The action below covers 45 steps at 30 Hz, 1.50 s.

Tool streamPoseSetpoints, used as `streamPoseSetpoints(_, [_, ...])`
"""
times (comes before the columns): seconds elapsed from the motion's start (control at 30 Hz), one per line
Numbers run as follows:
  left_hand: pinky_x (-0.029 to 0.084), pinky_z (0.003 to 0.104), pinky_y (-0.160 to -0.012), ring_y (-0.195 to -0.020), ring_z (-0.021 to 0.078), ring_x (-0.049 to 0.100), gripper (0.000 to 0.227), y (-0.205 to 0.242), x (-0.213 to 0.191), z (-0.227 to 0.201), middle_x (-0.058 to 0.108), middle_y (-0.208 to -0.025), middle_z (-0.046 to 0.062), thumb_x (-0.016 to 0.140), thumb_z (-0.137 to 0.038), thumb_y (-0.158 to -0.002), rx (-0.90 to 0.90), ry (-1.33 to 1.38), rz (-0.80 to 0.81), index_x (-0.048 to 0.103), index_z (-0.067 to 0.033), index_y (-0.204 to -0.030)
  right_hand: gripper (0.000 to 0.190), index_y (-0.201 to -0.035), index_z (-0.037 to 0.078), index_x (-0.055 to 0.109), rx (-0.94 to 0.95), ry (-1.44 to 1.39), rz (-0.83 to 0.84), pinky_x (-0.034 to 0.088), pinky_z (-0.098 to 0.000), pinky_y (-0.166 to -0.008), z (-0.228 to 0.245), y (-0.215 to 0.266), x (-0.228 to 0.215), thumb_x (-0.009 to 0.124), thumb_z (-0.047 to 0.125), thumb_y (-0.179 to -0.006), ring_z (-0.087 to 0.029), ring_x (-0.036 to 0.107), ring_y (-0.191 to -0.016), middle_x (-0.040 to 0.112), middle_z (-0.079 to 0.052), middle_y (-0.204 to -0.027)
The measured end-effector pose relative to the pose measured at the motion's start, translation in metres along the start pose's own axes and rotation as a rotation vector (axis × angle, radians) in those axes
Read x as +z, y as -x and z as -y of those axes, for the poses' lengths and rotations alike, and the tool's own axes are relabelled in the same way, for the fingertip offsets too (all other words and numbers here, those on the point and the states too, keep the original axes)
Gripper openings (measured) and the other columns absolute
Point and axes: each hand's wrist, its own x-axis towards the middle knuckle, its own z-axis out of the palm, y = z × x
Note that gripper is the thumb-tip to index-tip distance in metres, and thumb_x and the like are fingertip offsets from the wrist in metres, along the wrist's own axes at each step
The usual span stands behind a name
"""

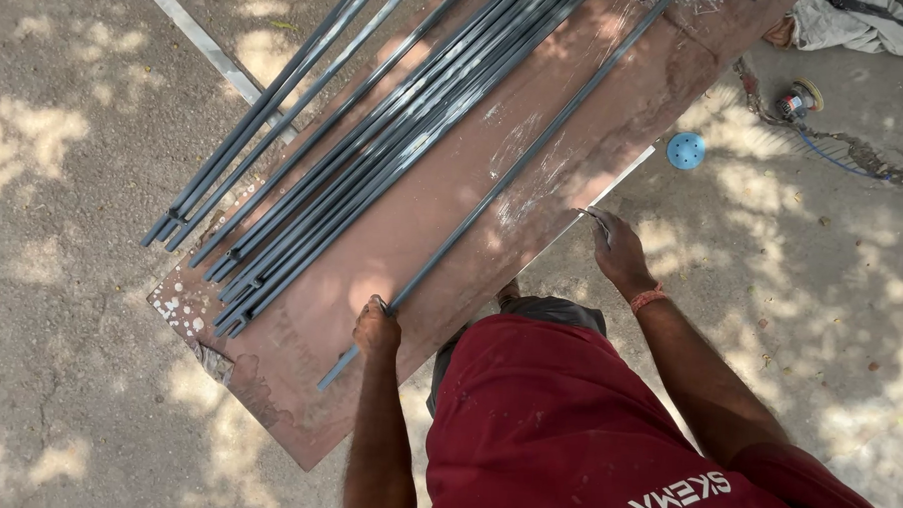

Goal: The person picks up metal rods one at a time from a stack on a work table and wipes them along their length with a cloth. They then retrieve a red cup from a large plastic container, and rub a block along the rods while holding each rod against the table, setting treated rods back on the stack.

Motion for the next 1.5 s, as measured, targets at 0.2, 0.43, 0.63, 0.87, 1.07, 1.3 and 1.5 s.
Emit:
streamPoseSetpoints(0.2, [0.047,0.052,-0.095,-0.092,0.0343,0.071,0.042,0.019,-0.003,-0.007,0.075,-0.087,0.009,0.079,-0.040,-0.087,-0.083,0.256,0.064,0.058,-0.0102,-0.108,0.035,-0.139,0.000,0.060,-0.198,-0.033,0.036,0.047,-0.0454,-0.114,0.011,-0.066,0.012,0.052,0.017,-0.109,-0.038,0.061,-0.131,0.064,-0.023,-0.138])
streamPoseSetpoints(0.43, [0.046,0.052,-0.094,-0.096,0.0330,0.069,0.031,0.026,-0.010,-0.013,0.074,-0.096,0.010,0.073,-0.042,-0.096,-0.043,0.292,0.084,0.074,-0.0114,-0.100,0.047,-0.156,-0.001,0.042,-0.312,0.242,-0.003,0.027,-0.0468,-0.131,-0.002,-0.132,0.065,0.047,0.017,-0.113,-0.039,0.035,-0.155,0.044,-0.024,-0.160])
streamPoseSetpoints(0.63, [0.052,0.039,-0.085,-0.086,0.0267,0.069,0.034,0.024,-0.022,-0.020,0.073,-0.092,0.008,0.075,-0.043,-0.090,-0.098,0.424,0.089,0.073,-0.0096,-0.099,0.064,-0.161,-0.001,0.022,-0.469,0.555,0.354,0.006,-0.0511,-0.129,0.026,-0.094,0.133,0.038,0.027,-0.106,-0.036,0.006,-0.159,0.011,-0.021,-0.171])
streamPoseSetpoints(0.87, [0.048,0.040,-0.085,-0.084,0.0247,0.067,0.037,0.021,-0.011,-0.015,0.072,-0.088,0.006,0.073,-0.043,-0.096,-0.077,0.340,0.085,0.072,-0.0073,-0.088,0.057,-0.160,0.005,0.031,-0.539,0.523,0.399,0.004,-0.0551,-0.129,0.026,-0.107,0.116,0.033,0.031,-0.109,-0.031,0.011,-0.159,0.019,-0.014,-0.171])
streamPoseSetpoints(1.07, [0.047,0.040,-0.092,-0.086,0.0196,0.067,0.032,0.026,-0.027,-0.027,0.072,-0.087,0.002,0.072,-0.045,-0.093,-0.171,0.424,0.155,0.074,-0.0125,-0.093,0.062,-0.162,0.003,0.031,-0.214,0.520,0.197,0.006,-0.0546,-0.129,-0.027,-0.212,0.050,0.032,0.038,-0.111,-0.034,0.010,-0.160,0.017,-0.014,-0.174])
streamPoseSetpoints(1.3, [0.049,0.040,-0.092,-0.087,0.0185,0.067,0.036,0.024,-0.022,-0.023,0.073,-0.089,0.001,0.077,-0.047,-0.089,-0.243,0.437,0.188,0.075,-0.0120,-0.094,0.053,-0.151,-0.004,0.044,-0.694,0.691,0.153,0.015,-0.0499,-0.133,0.032,-0.086,0.152,0.048,0.030,-0.111,-0.042,0.019,-0.160,0.031,-0.024,-0.167])
streamPoseSetpoints(1.5, [0.052,0.042,-0.087,-0.085,0.0177,0.066,0.035,0.024,-0.013,-0.017,0.071,-0.088,0.000,0.078,-0.047,-0.085,-0.218,0.516,0.173,0.074,-0.0130,-0.093,0.063,-0.156,-0.001,0.038,-0.609,0.529,0.594,0.017,-0.0594,-0.124,0.081,-0.101,0.094,0.052,0.028,-0.101,-0.038,0.021,-0.154,0.030,-0.021,-0.165])
